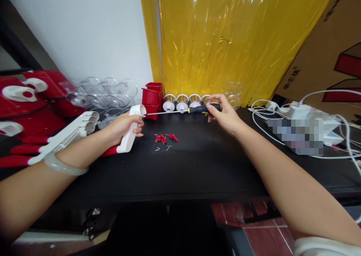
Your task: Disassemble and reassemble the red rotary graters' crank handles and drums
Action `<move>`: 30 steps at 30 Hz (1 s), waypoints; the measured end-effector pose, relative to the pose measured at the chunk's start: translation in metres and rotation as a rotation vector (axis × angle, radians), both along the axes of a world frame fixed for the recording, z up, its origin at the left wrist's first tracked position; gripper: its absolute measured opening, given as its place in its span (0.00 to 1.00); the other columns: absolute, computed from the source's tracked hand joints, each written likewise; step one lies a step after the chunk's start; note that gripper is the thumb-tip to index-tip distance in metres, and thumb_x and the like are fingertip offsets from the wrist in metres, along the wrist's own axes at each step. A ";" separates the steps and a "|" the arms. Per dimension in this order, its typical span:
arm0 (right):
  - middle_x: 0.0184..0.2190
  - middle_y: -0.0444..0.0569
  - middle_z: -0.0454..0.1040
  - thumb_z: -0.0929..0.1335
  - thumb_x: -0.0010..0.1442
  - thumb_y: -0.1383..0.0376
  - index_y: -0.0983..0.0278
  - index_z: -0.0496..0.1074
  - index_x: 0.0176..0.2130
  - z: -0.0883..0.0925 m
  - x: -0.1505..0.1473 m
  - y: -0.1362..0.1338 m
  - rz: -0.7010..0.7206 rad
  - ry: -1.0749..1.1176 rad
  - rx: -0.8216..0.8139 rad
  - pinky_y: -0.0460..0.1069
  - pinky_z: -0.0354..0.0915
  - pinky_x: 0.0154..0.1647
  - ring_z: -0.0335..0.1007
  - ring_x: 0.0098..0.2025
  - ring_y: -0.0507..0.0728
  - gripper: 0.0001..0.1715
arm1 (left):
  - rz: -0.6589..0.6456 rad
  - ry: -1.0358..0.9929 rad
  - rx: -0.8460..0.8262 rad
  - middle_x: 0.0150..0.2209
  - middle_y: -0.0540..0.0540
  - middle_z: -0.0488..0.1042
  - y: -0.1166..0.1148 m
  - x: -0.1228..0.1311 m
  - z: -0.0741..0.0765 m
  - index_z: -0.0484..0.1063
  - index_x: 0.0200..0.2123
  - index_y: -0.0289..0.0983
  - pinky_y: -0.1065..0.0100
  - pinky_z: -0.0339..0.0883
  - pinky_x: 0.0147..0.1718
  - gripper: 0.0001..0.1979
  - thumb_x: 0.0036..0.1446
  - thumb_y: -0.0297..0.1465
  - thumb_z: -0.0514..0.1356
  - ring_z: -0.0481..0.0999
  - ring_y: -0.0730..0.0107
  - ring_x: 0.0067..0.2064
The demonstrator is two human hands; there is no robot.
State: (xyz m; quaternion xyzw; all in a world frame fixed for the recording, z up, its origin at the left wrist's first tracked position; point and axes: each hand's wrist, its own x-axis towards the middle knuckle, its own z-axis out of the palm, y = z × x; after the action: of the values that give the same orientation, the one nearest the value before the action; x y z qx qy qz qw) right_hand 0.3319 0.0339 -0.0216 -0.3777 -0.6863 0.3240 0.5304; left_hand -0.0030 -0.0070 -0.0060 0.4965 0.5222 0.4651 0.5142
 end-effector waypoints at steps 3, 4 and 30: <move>0.35 0.42 0.72 0.75 0.53 0.54 0.53 0.65 0.45 0.001 -0.001 -0.001 0.057 0.071 -0.027 0.53 0.73 0.31 0.71 0.27 0.53 0.23 | 0.001 0.003 0.001 0.21 0.57 0.63 0.000 0.000 0.000 0.60 0.36 0.40 0.69 0.72 0.22 0.17 0.41 0.23 0.59 0.61 0.80 0.17; 0.36 0.43 0.72 0.74 0.54 0.54 0.53 0.66 0.44 0.001 -0.001 -0.001 0.065 0.077 -0.037 0.54 0.73 0.31 0.72 0.27 0.53 0.22 | 0.002 0.006 0.001 0.21 0.57 0.64 0.000 0.000 -0.001 0.60 0.37 0.40 0.70 0.72 0.21 0.18 0.41 0.23 0.59 0.61 0.80 0.17; 0.27 0.42 0.69 0.72 0.58 0.49 0.56 0.69 0.41 -0.002 0.002 0.002 -0.086 -0.063 0.061 0.49 0.68 0.24 0.65 0.22 0.51 0.18 | 0.008 0.017 -0.019 0.21 0.56 0.64 -0.002 0.003 0.003 0.61 0.38 0.39 0.68 0.73 0.23 0.17 0.42 0.22 0.58 0.60 0.80 0.17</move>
State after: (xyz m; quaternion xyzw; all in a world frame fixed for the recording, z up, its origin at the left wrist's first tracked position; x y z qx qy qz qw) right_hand 0.3340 0.0363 -0.0239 -0.4004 -0.6953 0.2680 0.5333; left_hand -0.0003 -0.0091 -0.0034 0.4934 0.5329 0.4580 0.5127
